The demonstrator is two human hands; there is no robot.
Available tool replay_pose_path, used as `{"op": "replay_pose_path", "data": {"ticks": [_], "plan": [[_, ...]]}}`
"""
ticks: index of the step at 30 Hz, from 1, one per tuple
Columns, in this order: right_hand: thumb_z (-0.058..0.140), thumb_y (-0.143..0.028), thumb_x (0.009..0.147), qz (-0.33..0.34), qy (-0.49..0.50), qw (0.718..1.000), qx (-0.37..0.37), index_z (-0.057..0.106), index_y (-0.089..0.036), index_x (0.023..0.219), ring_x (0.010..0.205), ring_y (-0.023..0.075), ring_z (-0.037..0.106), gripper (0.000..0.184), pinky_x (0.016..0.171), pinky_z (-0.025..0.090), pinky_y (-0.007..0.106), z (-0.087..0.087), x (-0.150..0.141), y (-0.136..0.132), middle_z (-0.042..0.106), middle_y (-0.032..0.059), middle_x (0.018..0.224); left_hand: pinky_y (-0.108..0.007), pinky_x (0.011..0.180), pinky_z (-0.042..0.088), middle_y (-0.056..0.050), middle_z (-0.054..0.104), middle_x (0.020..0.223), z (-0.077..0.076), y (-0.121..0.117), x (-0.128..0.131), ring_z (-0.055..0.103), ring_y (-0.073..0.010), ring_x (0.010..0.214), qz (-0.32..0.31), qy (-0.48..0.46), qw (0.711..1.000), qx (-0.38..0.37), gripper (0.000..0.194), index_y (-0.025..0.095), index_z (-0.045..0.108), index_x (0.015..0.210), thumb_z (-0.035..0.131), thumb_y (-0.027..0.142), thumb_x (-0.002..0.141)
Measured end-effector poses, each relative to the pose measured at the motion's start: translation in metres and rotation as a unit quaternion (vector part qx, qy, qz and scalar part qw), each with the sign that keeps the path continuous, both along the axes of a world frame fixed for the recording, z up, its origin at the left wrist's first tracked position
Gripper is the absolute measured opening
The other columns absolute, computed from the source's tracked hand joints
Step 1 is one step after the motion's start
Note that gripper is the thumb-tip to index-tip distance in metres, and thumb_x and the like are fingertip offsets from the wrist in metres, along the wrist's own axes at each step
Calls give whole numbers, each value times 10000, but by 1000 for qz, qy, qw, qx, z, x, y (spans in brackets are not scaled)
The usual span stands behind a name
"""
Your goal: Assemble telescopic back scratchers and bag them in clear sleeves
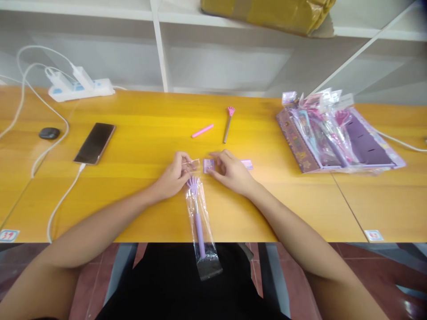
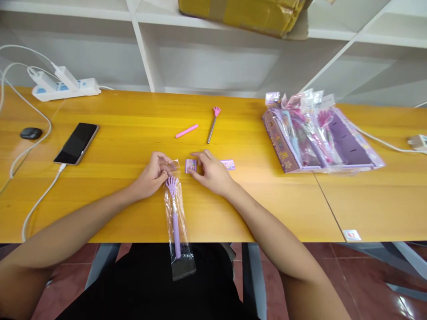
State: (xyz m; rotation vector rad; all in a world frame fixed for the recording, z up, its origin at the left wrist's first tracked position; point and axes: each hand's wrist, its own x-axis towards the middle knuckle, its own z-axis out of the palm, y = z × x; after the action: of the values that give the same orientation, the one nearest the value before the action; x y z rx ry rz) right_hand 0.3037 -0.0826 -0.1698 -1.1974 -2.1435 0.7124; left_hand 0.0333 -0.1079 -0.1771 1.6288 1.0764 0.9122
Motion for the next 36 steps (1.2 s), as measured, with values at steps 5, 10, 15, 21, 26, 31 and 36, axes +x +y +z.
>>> {"op": "replay_pose_path", "data": {"ticks": [5,10,15,21,26,31,36], "plan": [[812,-409,983,18,-51,998,19,703,-231,1250,1030,278,651,339,957,571,449,-4,3,-1,626,100,1163,-330,760,502,27,647,936,9,-1,1,652,-167,744,-15,55,998,0,255,258,505,1158,581,129,950],[865,-422,945,3,-52,998,22,665,-237,1337,1122,304,655,477,1053,573,502,-4,9,1,587,116,1255,-336,778,505,-16,700,1003,6,1,0,680,-197,831,-5,53,999,9,163,249,560,1185,611,259,1029],[956,-423,831,4,-27,999,-21,657,-228,1104,1027,261,636,449,941,559,430,-3,13,4,607,84,1172,-341,835,514,-33,744,1029,11,1,1,703,-201,888,-6,57,998,13,173,241,583,1207,565,378,1104],[814,-598,948,17,174,968,-179,544,-247,1191,770,177,602,505,730,496,325,2,4,2,648,0,929,-326,796,543,-16,755,956,11,0,1,728,-189,816,-20,14,1000,-17,246,242,571,1216,540,470,1129],[701,-679,1029,10,267,952,-151,557,-283,1309,859,196,655,506,804,552,356,12,-9,-13,674,39,1044,-309,730,541,-25,770,942,10,0,2,714,-174,743,-8,1,999,-36,254,246,594,1216,581,482,1120],[720,-509,1065,20,221,973,-58,651,-259,1039,992,233,679,261,965,539,423,16,-22,-28,717,63,1033,-315,733,535,-38,790,964,14,-1,4,719,-191,781,-49,9,998,-37,220,245,602,1198,620,439,1094],[740,-445,1045,-24,172,985,17,684,-270,973,928,249,630,198,883,519,432,18,-29,-28,717,59,962,-306,730,510,-45,792,1073,17,-4,5,691,-182,811,-100,38,994,-19,306,247,607,1282,712,308,1000]]}}
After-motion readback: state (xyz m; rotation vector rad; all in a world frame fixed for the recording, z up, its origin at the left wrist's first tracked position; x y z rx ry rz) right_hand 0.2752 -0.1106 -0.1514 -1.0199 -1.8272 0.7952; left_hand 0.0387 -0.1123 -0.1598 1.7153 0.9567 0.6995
